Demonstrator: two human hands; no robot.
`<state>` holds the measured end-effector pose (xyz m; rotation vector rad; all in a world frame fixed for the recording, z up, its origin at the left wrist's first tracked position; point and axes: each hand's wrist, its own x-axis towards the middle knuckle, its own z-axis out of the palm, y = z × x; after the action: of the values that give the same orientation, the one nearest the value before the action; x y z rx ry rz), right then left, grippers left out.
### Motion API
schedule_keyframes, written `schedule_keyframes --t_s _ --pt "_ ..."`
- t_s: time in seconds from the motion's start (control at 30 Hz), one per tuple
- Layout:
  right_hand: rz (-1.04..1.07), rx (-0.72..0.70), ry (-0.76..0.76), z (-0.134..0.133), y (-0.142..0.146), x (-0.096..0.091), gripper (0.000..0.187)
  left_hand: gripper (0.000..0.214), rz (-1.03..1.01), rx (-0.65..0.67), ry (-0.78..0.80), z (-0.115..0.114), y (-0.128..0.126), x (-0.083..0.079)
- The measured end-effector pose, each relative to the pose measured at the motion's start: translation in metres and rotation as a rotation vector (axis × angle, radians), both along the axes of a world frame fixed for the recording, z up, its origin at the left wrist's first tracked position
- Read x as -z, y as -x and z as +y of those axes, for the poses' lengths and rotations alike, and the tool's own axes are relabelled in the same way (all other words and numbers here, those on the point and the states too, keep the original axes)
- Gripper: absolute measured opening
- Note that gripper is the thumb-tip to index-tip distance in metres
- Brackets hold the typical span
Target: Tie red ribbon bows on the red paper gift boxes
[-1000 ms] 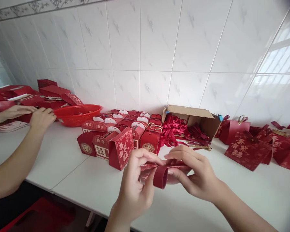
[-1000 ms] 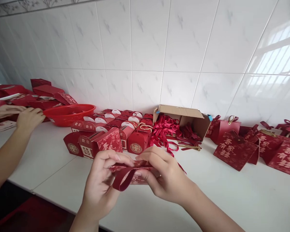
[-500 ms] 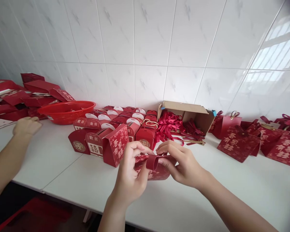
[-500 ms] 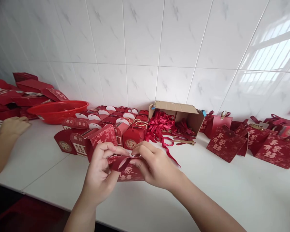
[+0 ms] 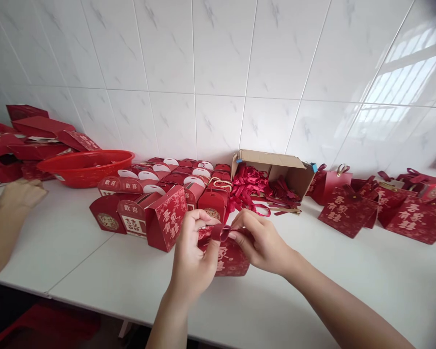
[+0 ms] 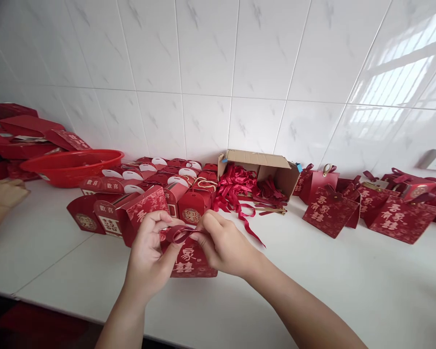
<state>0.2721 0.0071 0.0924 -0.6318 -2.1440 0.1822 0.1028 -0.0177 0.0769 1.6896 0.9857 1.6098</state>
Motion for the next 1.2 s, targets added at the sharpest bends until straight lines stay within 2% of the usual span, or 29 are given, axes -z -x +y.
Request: schedule_keyframes --t_s 0.2,0.5,0.7,0.9,1.03,1.2 --pt "0.018 0.035 0.058 0.015 0.0 0.009 0.012 0.022 0.033 -0.091 -0.018 0.014 -0.004 0.008" --pt "-0.079 0.09 0.186 0.032 -0.007 0.021 0.009 0.028 -0.006 -0.024 0.048 0.03 -0.007 0.02" --pt "-0.129 0.094 0.165 0.029 -0.009 0.009 0.005 0.03 -0.016 0.013 0.076 0.035 -0.008 0.024" --pt "-0.22 0.084 0.179 0.024 -0.016 -0.009 0.012 0.038 -0.055 0.155 0.126 0.034 -0.012 0.024" --pt "-0.178 0.096 0.226 0.024 -0.018 -0.009 0.015 0.041 -0.056 0.183 0.157 0.03 -0.011 0.019" --pt "-0.113 0.084 0.287 0.021 -0.019 -0.005 0.018 0.042 -0.006 0.198 0.124 0.026 -0.005 0.012"
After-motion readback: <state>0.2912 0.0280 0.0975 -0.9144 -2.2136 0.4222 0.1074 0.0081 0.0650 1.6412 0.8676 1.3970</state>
